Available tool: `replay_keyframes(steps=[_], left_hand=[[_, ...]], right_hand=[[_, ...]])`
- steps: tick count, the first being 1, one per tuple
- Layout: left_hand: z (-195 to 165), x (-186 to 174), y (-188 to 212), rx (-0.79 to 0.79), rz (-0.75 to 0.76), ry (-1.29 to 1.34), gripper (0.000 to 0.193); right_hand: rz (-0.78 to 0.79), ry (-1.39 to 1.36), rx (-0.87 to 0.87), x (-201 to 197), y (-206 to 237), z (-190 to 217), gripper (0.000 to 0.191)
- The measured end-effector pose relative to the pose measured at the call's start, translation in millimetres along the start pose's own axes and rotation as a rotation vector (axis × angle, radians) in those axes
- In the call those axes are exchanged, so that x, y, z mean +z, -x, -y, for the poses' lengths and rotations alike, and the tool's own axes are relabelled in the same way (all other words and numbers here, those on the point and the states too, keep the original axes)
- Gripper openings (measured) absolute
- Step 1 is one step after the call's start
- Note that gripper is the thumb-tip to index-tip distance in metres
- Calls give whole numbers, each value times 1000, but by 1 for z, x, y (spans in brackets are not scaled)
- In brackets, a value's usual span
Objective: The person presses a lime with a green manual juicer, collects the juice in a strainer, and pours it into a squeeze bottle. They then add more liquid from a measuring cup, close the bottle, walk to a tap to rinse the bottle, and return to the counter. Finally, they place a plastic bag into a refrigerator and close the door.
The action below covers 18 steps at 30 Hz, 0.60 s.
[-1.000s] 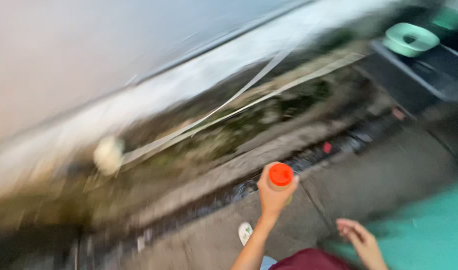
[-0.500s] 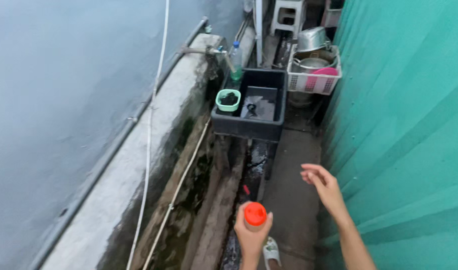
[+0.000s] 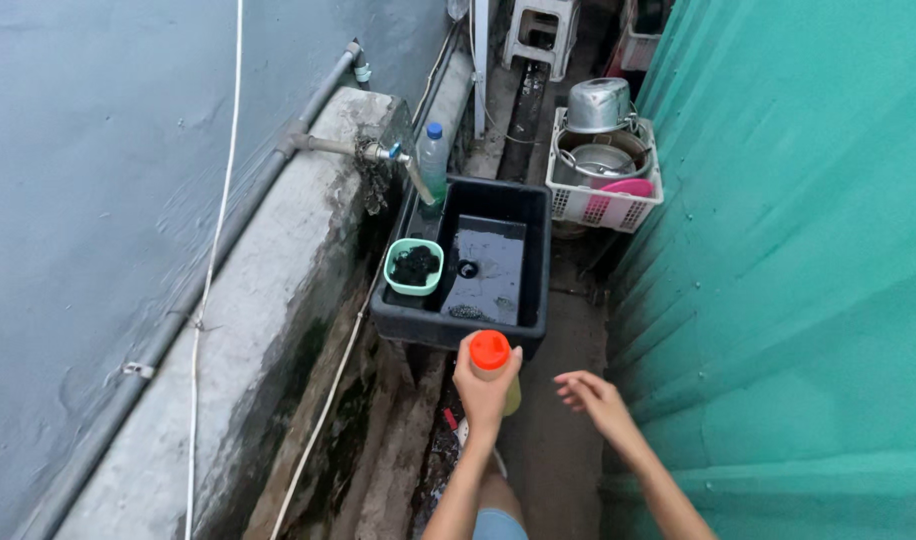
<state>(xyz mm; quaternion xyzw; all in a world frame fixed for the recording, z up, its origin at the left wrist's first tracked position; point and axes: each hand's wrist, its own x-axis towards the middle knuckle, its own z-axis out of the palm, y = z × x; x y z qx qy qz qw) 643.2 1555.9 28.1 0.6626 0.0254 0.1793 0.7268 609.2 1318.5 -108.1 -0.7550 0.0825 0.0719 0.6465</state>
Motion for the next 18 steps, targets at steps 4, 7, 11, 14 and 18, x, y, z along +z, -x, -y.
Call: replay_keyframes(steps=[4, 7, 11, 14, 18], left_hand=[[41, 19, -57, -83, -68, -12, 38], [64, 24, -91, -63, -145, -99, 41], [86, 37, -130, -193, -201, -121, 41], [99, 48, -144, -255, -253, -211, 45], [114, 63, -153, -250, -273, -284, 44]], right_hand=[[175, 147, -21, 37, -76, -1, 34], [111, 181, -7, 46, -136, 43, 32], [223, 273, -270, 62, -217, 144, 25], [158, 396, -382, 104, -266, 220, 34], [-10, 396, -589, 161, -322, 288, 48]])
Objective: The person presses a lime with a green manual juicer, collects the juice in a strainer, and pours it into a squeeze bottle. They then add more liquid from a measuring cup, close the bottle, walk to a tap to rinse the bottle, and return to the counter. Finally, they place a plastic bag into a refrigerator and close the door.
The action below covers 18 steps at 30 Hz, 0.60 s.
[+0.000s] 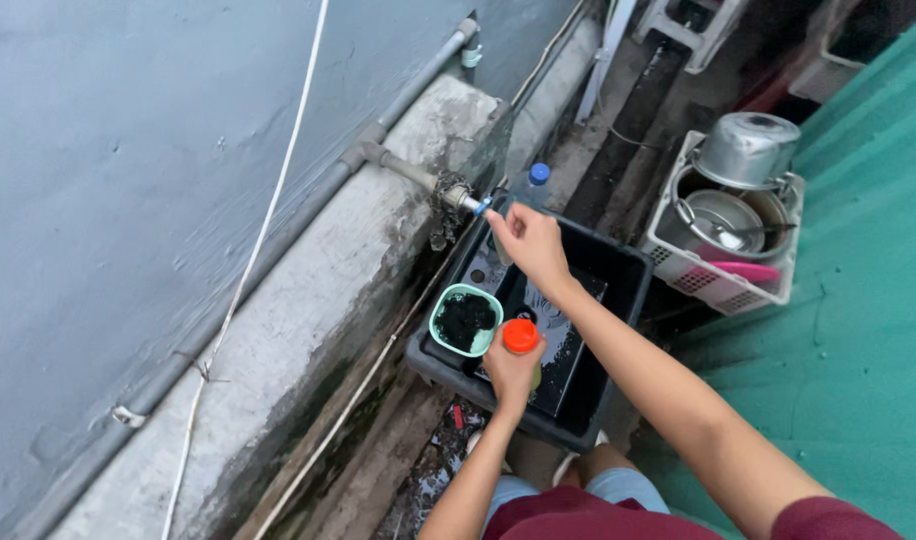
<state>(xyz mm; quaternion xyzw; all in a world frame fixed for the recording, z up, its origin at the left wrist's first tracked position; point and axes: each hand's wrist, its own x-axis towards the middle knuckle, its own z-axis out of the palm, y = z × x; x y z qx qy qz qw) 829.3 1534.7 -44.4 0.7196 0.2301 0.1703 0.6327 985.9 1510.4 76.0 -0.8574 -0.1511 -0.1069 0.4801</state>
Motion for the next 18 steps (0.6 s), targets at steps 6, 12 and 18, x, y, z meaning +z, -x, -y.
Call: replay_keyframes(steps=[6, 12, 18], left_hand=[[6, 38, -5, -105, -165, -65, 43], [16, 69, -13, -230, -389, -79, 43], [37, 102, -34, -240, -538, -34, 50]], right_hand=[[141, 102, -20, 9, -36, 5, 50], [269, -22, -126, 9, -44, -11, 39], [532, -116, -203, 12, -64, -30, 40]])
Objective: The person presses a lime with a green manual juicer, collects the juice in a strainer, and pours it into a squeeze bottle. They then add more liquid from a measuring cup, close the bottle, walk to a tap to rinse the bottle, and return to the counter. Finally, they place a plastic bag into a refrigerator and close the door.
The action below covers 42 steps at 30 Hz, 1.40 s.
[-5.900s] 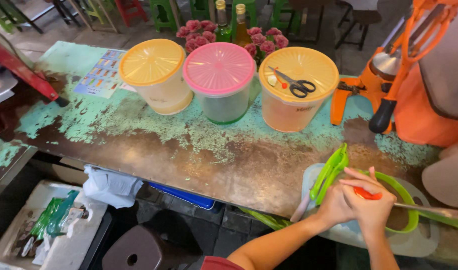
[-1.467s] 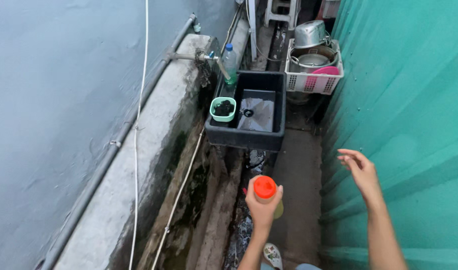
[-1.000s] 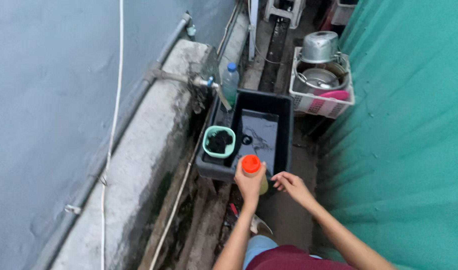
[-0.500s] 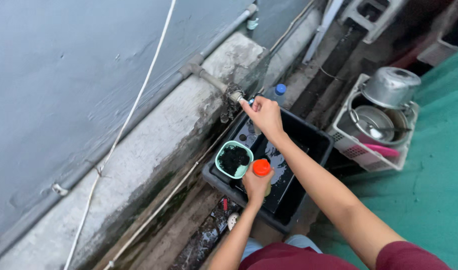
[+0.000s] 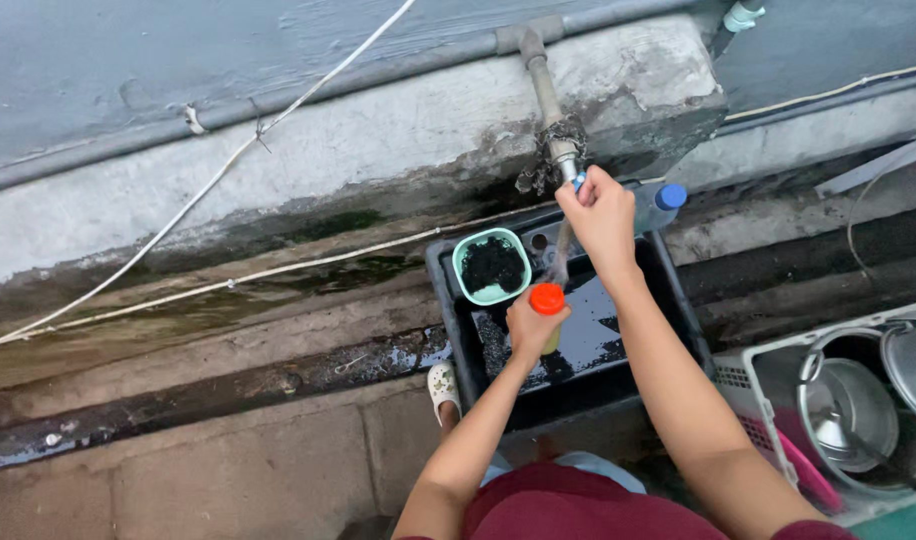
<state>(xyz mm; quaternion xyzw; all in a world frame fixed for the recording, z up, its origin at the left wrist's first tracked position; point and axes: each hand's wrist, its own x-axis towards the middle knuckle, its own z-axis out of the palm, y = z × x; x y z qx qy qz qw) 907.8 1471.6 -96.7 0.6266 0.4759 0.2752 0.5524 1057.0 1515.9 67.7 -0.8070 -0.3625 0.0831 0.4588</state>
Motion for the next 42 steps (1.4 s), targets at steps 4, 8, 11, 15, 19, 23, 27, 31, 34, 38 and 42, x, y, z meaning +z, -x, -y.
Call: replay_keyframes(steps=[4, 8, 11, 15, 19, 23, 27, 31, 34, 38, 42], left_hand=[[13, 21, -11, -92, -55, 2, 51], [28, 35, -18, 25, -21, 197, 49], [40, 41, -15, 120, -11, 358, 42], [49, 47, -12, 124, -16, 489, 39], [47, 51, -11, 97, -39, 563, 40], [36, 48, -6, 220, -50, 521, 40], [20, 43, -2, 165, -65, 540, 40], [4, 37, 0, 189, -86, 518, 41], [-3, 29, 6, 299, 61, 455, 42], [5, 17, 18, 52, 313, 915, 68], [30, 25, 24, -415, 333, 1221, 73]], right_hand=[[204, -375, -7, -1, -5, -34, 37], [293, -1039, 436, 3, 30, -108, 35], [402, -1200, 783, 22, 58, -163, 26], [427, -1145, 979, 43, 69, -185, 32], [553, -878, 651, 54, 71, -168, 37], [620, -719, 586, 60, 75, -151, 42], [505, -672, 826, 69, 78, -158, 38], [518, -1156, 1322, 74, 80, -172, 36], [737, -1490, 973, 70, 77, -180, 29], [819, -1155, 1149, 62, 67, -181, 28], [884, -479, 766, 57, 59, -173, 44]])
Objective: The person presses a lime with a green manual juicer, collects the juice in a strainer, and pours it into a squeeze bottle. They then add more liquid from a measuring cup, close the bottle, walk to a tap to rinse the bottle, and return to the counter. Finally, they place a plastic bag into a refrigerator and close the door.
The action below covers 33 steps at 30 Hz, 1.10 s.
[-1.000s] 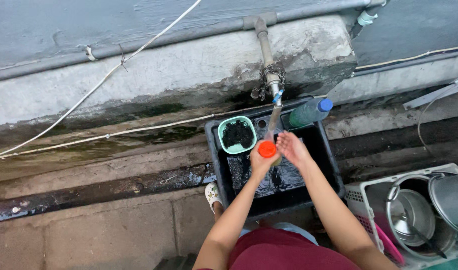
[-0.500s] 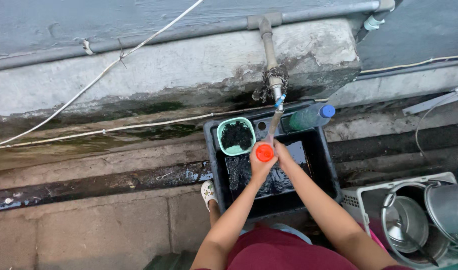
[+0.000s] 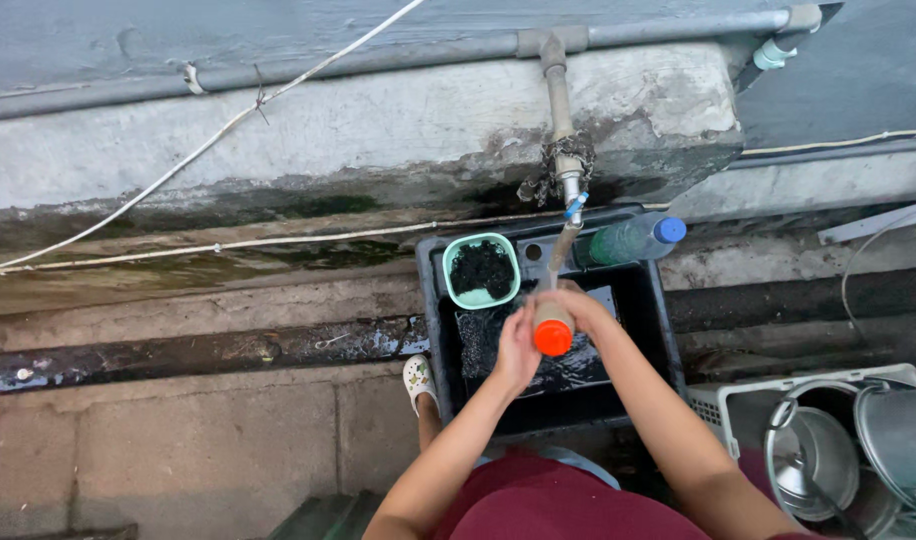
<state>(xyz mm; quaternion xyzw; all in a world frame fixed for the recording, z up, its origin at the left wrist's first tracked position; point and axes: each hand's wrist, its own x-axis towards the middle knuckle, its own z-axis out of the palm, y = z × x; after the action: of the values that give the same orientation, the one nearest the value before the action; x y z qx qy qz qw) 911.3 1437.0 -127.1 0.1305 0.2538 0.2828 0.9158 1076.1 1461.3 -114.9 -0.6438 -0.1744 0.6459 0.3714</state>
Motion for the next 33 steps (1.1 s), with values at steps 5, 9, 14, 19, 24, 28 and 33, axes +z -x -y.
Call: replay_keyframes(steps=[5, 9, 14, 19, 24, 28, 33], left_hand=[[25, -21, -43, -450, -138, 424, 78], [21, -26, -85, -486, -134, 441, 65], [7, -23, -95, -342, 13, 456, 53], [-5, -16, -88, -414, 4, 474, 60], [-8, -15, -87, -472, -14, 437, 69], [-4, -24, -87, -457, -85, 471, 72], [0, -28, -92, -380, 132, 632, 44]], right_hand=[[-263, 1020, -102, 7, -8, 18, 77], [-231, 1111, -286, 20, -18, 26, 75], [-261, 655, -313, 20, -9, 29, 44], [-365, 179, -267, -1, 15, 27, 39], [9, -441, -51, -13, 15, 41, 35], [134, -42, 12, -19, 27, 42, 37], [60, 126, -73, -10, 17, 37, 41]])
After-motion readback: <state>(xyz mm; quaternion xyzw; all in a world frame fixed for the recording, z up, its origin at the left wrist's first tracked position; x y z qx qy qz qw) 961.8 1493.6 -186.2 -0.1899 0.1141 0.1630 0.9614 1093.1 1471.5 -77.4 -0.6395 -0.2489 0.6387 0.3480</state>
